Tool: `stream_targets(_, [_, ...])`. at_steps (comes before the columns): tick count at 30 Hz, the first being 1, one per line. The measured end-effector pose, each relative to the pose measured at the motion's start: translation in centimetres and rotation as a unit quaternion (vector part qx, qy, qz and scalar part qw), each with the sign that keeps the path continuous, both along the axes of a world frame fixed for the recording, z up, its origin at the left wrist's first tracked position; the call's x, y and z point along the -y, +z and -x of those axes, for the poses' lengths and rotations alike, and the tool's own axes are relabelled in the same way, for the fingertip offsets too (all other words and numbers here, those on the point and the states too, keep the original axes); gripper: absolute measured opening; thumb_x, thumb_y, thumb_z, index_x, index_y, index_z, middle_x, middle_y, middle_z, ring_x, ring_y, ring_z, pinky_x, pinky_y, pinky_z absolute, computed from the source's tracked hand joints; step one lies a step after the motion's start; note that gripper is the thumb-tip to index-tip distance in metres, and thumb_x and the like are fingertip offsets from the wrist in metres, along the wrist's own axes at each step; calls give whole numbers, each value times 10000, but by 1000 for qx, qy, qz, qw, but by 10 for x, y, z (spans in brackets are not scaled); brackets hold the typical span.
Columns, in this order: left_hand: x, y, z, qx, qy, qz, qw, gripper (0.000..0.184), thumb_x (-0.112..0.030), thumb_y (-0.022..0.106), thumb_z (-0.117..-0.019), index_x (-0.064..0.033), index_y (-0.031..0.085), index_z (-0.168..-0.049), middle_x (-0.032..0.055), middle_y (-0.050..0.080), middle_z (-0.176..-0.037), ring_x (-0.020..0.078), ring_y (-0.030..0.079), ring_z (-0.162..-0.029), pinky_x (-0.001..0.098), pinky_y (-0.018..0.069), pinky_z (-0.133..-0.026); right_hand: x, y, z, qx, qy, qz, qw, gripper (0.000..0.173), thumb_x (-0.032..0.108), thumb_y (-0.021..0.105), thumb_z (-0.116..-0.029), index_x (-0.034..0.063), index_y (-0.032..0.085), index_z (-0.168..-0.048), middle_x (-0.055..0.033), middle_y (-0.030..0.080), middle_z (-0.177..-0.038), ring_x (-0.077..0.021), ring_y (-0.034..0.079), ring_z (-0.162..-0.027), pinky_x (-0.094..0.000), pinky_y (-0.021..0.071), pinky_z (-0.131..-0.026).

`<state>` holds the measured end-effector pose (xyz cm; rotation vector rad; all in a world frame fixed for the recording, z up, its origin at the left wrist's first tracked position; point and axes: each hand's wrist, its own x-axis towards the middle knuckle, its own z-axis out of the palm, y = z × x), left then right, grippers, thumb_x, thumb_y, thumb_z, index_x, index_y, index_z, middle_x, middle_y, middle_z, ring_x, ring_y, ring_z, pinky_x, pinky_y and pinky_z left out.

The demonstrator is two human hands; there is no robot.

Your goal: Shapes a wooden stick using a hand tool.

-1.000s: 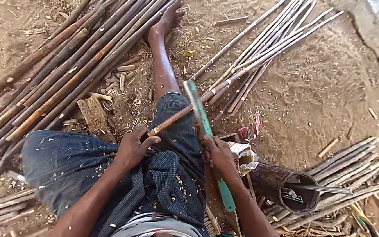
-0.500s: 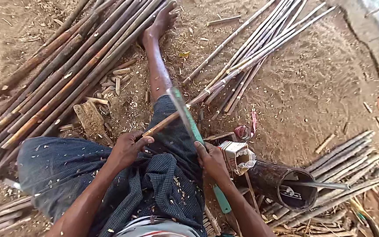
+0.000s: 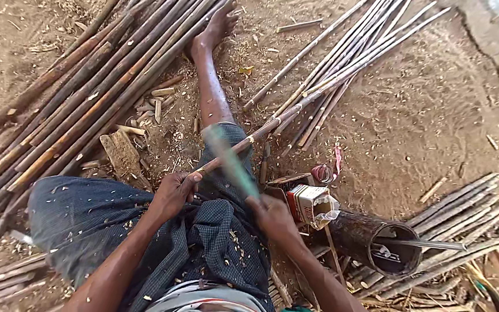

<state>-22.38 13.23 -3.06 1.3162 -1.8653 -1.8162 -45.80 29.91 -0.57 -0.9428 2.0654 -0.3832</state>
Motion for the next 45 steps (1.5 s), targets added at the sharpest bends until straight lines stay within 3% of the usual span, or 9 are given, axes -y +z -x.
stream_targets(12, [2,-3,-1,21,-27,31,999,370,-362,537,-1060,-114,678,-825,-8,592,-598,115,517,-485,295,437,-489,6,1,5,-1,-7,25,1000,552,641,501,-1007,125,657,-889,-78,514,-587,-237,502,-473,-442,426,-439])
stream_targets(15, [-2,-1,-4,20,-15,39,999,257,-358,619,-1020,-127,699,-943,-3,639,-669,119,534,-504,299,448,-490,10,4,-5,-29,97,34,994,445,533,546,-1026,143,638,-832,-24,559,-644,-190,567,-569,-437,480,-527])
stream_targets(18, [3,-3,2,42,-34,89,995,284,-398,750,-928,-147,699,-1049,-7,673,-765,127,615,-600,356,537,-570,13,0,17,13,-5,37,999,531,583,513,-1026,91,652,-881,-74,534,-605,-234,524,-501,-455,449,-475])
stream_targets(20, [3,-5,1,66,-38,107,991,321,-493,666,-963,-178,712,-1008,-36,668,-733,115,623,-615,377,541,-597,8,-11,26,35,-104,31,994,612,701,459,-991,120,644,-937,-77,501,-556,-215,467,-406,-393,426,-385])
stream_targets(24, [4,-1,-2,36,-63,41,997,296,-382,570,-1046,-123,695,-970,-3,611,-626,124,542,-502,306,459,-492,-4,-2,-2,-41,39,30,998,499,583,533,-1014,126,639,-843,-48,549,-624,-223,569,-555,-463,482,-519])
stream_targets(28, [3,-2,-2,14,-65,15,998,336,-369,537,-1060,-102,691,-926,6,596,-597,123,505,-464,283,423,-456,-11,-13,12,-5,-60,33,998,603,686,463,-998,126,644,-867,-75,510,-564,-233,494,-445,-433,428,-414])
stream_targets(38, [4,-1,-5,18,-81,6,997,371,-359,498,-1078,-94,686,-898,2,579,-596,116,497,-476,280,421,-476,-6,-3,-3,-16,56,14,998,483,557,549,-1016,117,641,-838,-51,549,-629,-225,568,-566,-469,480,-534])
stream_targets(42, [7,-5,-2,8,-89,12,996,360,-368,504,-1074,-101,675,-902,0,567,-591,116,497,-476,277,426,-477,-5,-9,14,-1,-50,19,999,581,656,463,-1015,118,654,-906,-81,518,-582,-239,507,-465,-443,440,-435])
stream_targets(45, [4,-2,-6,33,-94,22,995,355,-366,517,-1068,-106,696,-905,-8,566,-591,115,498,-484,295,428,-490,1,1,-2,-37,79,27,996,494,566,519,-1026,122,633,-840,-56,550,-626,-236,575,-555,-473,478,-505])
